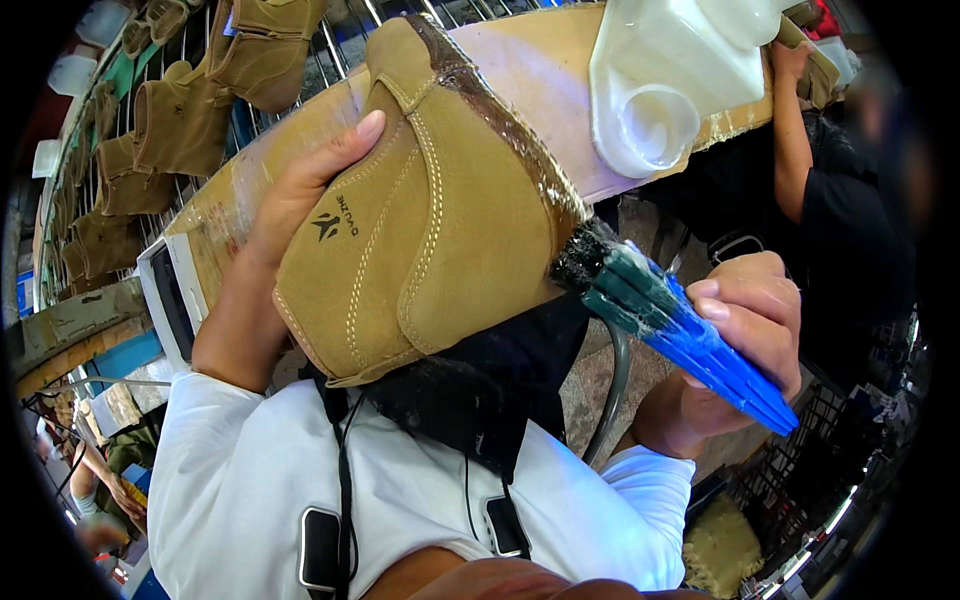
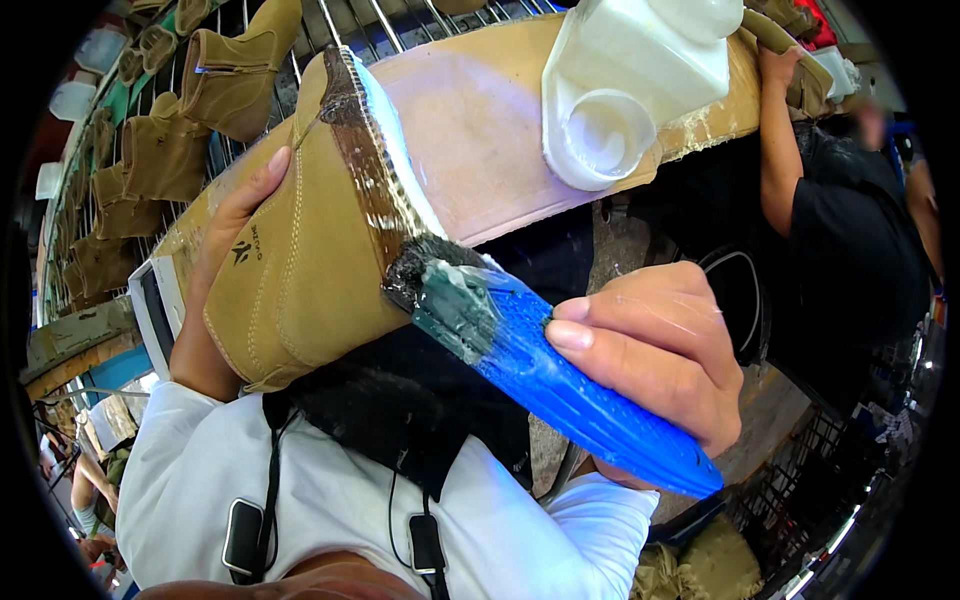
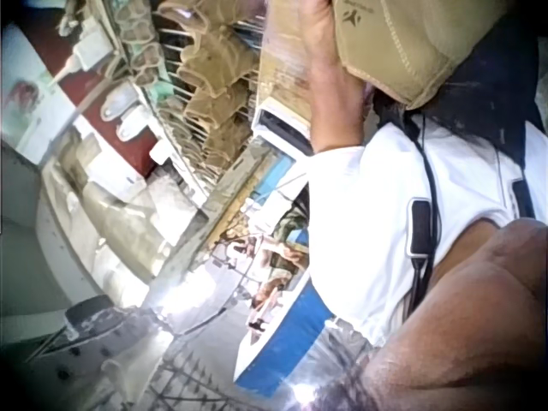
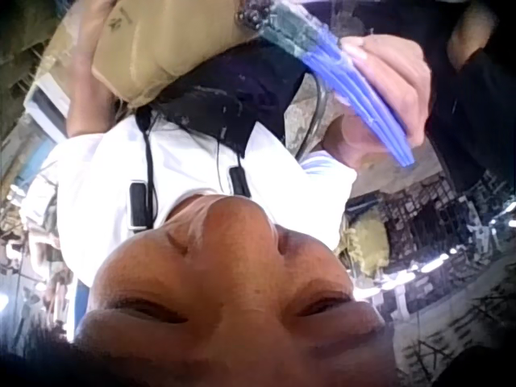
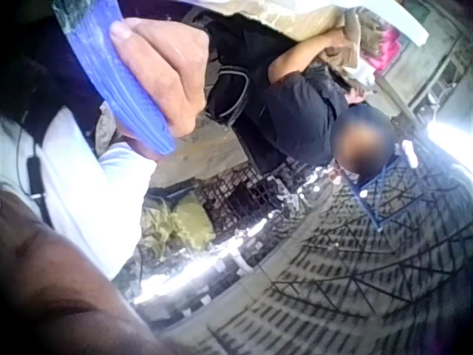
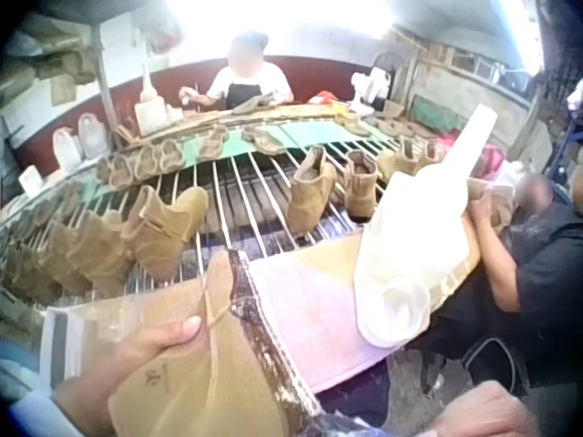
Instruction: The person applies a dark adhesive to the sole edge of a tan boot using a blue brush. They repeatedly dip the brush into a white container to reload the adhesive and carefully coat the seam where the sole meets the upper. The person handles multiple boots, placing them on a metal rack after application.
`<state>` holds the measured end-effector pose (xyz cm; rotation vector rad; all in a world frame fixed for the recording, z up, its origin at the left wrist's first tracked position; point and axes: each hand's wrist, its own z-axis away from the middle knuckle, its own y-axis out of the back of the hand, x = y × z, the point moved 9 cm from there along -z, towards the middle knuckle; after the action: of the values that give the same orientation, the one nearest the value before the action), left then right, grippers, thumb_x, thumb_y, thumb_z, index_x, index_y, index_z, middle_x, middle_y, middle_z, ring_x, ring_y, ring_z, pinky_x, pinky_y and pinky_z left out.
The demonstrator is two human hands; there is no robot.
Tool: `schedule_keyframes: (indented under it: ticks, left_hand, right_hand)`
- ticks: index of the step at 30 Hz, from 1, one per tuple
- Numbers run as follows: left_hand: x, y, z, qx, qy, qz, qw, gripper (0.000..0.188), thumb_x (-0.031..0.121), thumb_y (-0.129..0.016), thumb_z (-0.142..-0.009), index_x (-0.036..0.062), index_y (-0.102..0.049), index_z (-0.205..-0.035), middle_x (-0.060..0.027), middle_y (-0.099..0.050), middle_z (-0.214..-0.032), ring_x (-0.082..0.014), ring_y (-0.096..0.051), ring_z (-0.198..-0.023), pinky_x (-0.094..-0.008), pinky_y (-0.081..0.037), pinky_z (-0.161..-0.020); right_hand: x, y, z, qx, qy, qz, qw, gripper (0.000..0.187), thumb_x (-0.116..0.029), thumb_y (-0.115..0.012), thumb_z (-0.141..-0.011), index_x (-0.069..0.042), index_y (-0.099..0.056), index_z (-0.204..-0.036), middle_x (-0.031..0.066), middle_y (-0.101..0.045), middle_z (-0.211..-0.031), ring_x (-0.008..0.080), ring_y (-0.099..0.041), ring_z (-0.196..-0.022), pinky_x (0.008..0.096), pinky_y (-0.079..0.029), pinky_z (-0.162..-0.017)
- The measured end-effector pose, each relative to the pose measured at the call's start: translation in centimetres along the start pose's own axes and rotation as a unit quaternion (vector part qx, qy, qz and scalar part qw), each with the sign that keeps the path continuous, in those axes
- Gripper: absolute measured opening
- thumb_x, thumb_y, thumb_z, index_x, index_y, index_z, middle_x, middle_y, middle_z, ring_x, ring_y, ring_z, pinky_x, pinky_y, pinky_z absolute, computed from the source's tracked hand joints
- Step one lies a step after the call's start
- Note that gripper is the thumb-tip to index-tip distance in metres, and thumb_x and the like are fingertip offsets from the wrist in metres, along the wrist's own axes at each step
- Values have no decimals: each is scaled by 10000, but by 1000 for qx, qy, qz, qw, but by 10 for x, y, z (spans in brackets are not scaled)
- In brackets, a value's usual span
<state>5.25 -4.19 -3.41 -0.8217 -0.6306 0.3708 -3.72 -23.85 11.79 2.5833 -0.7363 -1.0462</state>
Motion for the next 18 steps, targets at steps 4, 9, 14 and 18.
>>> schedule_keyframes:
  ticks: [4,9,14,18]
  left_hand:
    - [-1,-1,1,1,9,23,1000,420,282,-426,-942,23,-451,-1273,-155,-547,-1215,-265,-566,-1073,-400,-467,-910]
    - [-3,-4,4,-11,-3,30,999,472,319,-330,-965,40,-380,-1342,-165,-486,-1293,-301,-508,-1158,-454,-407,-980]
    - [0,-12,4,-44,-22,29,998,482,321,-355,-949,35,-383,-1336,-163,-492,-1281,-293,-514,-1146,-443,-414,-972]
    - [-9,-24,1,-101,-34,38,994,491,321,-375,-937,31,-386,-1332,-162,-497,-1272,-287,-519,-1137,-434,-419,-965]
  right_hand:
    - [-9,2,-12,-29,33,27,999,259,-200,-741,-656,-57,-664,-858,84,-625,-812,177,-564,-642,266,-424,-555]
    - [-17,-1,-25,-67,105,43,991,250,-264,-633,-758,-43,-619,-875,119,-597,-832,201,-530,-638,273,-403,-538]
    - [-18,-3,-31,-51,121,32,991,239,-293,-596,-798,-71,-609,-889,138,-590,-871,211,-523,-670,270,-398,-548]
    - [-16,-1,-34,-43,120,19,992,229,-282,-596,-802,-77,-601,-904,152,-588,-905,213,-523,-682,272,-402,-559]
